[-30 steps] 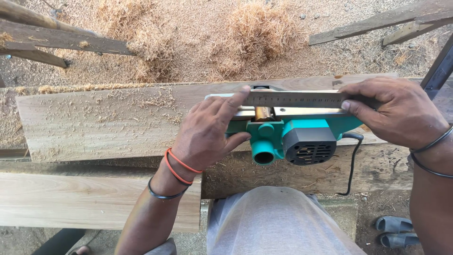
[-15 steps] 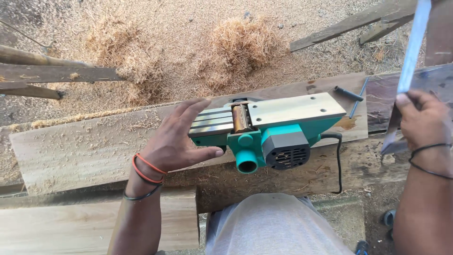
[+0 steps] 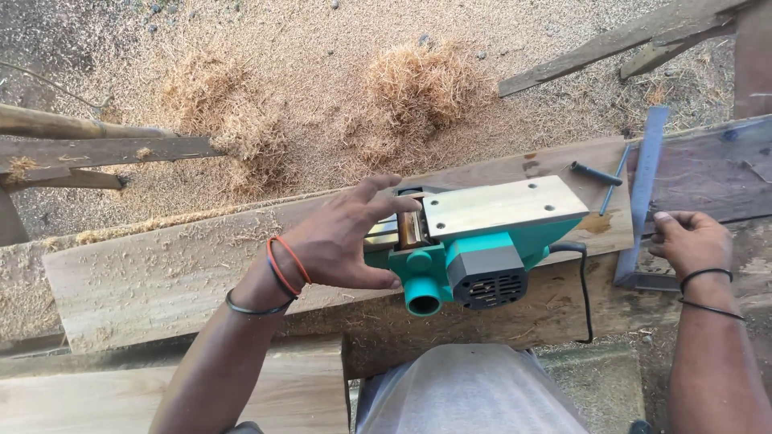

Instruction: Adjusting the blade height and position on an electric power planer using a metal ruler and a hex key.

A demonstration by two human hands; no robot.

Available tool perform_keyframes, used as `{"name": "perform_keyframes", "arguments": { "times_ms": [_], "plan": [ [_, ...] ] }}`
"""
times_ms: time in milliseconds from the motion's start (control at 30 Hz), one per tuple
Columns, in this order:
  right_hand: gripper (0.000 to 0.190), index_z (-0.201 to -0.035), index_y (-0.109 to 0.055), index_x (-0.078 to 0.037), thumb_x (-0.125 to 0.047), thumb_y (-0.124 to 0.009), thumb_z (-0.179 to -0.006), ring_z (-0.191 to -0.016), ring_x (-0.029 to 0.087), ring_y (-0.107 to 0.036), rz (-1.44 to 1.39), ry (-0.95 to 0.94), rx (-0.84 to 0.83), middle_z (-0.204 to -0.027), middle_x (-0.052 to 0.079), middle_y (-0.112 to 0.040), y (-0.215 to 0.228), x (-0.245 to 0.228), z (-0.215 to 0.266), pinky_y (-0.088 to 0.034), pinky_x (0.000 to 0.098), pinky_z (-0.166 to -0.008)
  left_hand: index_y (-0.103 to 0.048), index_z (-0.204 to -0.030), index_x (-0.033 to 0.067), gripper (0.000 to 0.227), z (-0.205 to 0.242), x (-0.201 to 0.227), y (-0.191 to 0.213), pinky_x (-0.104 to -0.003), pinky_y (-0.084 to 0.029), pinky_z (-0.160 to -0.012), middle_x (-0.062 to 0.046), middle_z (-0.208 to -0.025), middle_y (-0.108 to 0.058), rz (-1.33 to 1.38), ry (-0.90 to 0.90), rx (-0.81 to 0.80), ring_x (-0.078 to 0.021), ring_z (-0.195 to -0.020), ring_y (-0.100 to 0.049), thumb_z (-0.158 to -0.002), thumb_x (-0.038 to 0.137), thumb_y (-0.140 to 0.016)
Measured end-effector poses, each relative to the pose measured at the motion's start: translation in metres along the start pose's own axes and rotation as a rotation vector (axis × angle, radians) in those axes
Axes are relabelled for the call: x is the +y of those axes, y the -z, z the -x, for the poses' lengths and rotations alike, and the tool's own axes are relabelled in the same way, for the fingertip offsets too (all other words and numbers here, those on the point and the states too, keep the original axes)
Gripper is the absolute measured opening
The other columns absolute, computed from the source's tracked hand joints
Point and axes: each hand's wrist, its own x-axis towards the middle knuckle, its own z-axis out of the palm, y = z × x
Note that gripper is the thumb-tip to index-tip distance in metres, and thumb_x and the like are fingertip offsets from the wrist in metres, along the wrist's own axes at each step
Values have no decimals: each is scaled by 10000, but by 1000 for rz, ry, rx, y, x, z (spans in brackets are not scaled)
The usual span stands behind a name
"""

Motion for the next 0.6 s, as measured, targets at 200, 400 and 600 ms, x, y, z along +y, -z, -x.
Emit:
{"name": "perform_keyframes", "arguments": {
  "times_ms": [200,400,600],
  "plan": [
    [186,-1087,-705,-2,-168,-782,-1054,-828,145,-686,270,294,59,-954,97,-728,-1,-60,25,-570,324,-735,-578,-1386,234,842,-8,-4,-2,-528,-431,-1111,-227,-1578,-352,66,-17,-53,-460,-1393,-458,-617,367,-893],
    [286,-1207,-687,-105,-192,-738,-939,-1134,238,-664,753,996,3,-1208,77,-696,-30,-182,74,-521,385,-1042,-599,-1355,239,796,-8,-3,0,-507,-449,-1100,-231,-1585,-350,109,-15,-60,-468,-1388,-466,-621,333,-893],
    [443,-1298,-668,-230,-219,-694,-856,-1284,215,-618,1134,1128,-215,-1393,-6,-629,-45,-197,60,-464,392,-1111,-606,-1341,229,795,-8,-3,-2,-530,-426,-1098,-251,-1587,-333,91,2,-64,-491,-1378,-452,-610,327,-902]
  ]
}}
